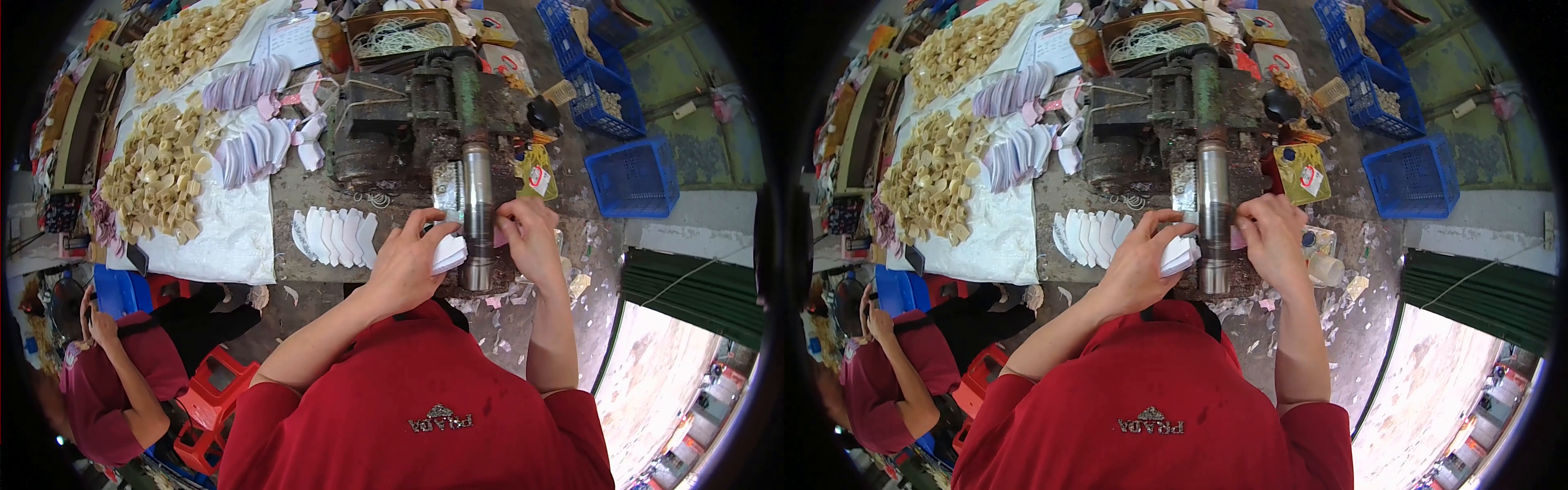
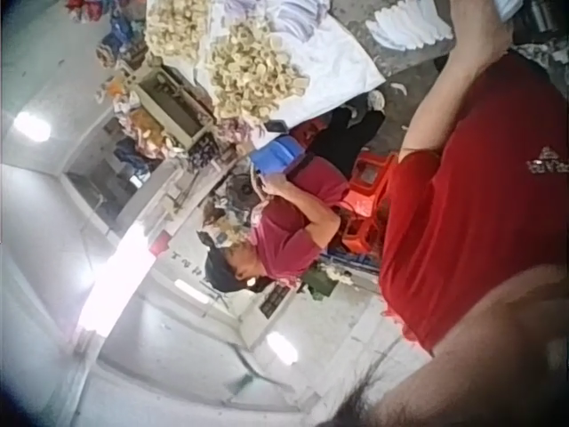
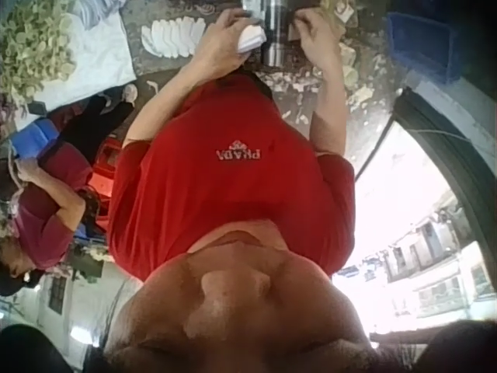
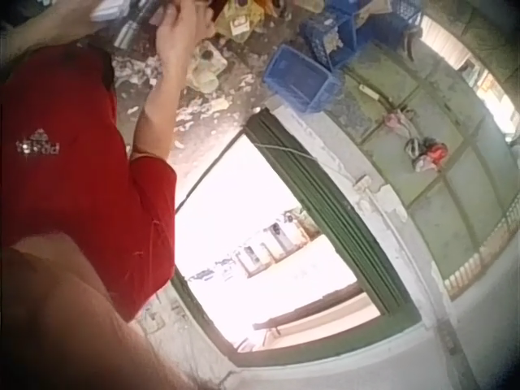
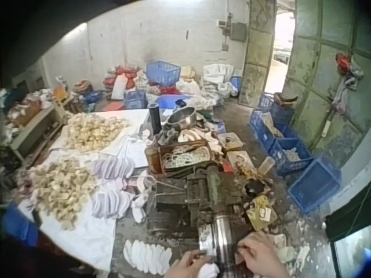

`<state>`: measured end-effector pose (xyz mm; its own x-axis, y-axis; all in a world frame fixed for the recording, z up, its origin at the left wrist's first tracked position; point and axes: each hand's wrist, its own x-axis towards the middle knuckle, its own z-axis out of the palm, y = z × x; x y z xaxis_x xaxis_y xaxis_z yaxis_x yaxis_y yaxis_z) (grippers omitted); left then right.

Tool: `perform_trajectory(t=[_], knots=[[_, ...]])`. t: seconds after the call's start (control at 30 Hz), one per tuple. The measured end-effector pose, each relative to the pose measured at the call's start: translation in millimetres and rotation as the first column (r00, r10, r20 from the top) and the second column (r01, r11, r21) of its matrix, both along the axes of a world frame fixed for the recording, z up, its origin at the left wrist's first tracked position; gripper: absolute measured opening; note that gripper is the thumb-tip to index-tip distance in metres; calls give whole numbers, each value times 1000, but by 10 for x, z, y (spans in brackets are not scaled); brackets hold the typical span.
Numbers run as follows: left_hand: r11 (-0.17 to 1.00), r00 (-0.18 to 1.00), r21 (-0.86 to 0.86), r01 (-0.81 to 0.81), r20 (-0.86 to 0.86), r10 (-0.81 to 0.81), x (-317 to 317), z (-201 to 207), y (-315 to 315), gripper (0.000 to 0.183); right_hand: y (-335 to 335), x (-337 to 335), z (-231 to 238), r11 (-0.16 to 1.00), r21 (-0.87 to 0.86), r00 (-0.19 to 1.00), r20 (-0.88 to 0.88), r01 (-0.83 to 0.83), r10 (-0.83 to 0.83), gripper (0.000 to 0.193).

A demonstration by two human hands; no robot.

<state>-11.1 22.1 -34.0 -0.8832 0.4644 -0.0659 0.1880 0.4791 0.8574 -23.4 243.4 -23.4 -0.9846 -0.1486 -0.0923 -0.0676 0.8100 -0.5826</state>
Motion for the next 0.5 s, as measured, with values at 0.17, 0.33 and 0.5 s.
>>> perform_trajectory(t=[0.17,0.33,0.5], knots=[[990,996,114,-86,49,81,-22,-72,-294,39,67,-28,-25,971,-154,965,-159,183,-207,15],[919,923,-97,-383,-94,374,-60,-525,-1149,39,83,12,-76,914,-289,948,-59,284,-313,19],[758,951,-593,-271,-285,117,154,-986,-1842,53,7,-6,-33,907,-307,949,-35,287,-312,20]])
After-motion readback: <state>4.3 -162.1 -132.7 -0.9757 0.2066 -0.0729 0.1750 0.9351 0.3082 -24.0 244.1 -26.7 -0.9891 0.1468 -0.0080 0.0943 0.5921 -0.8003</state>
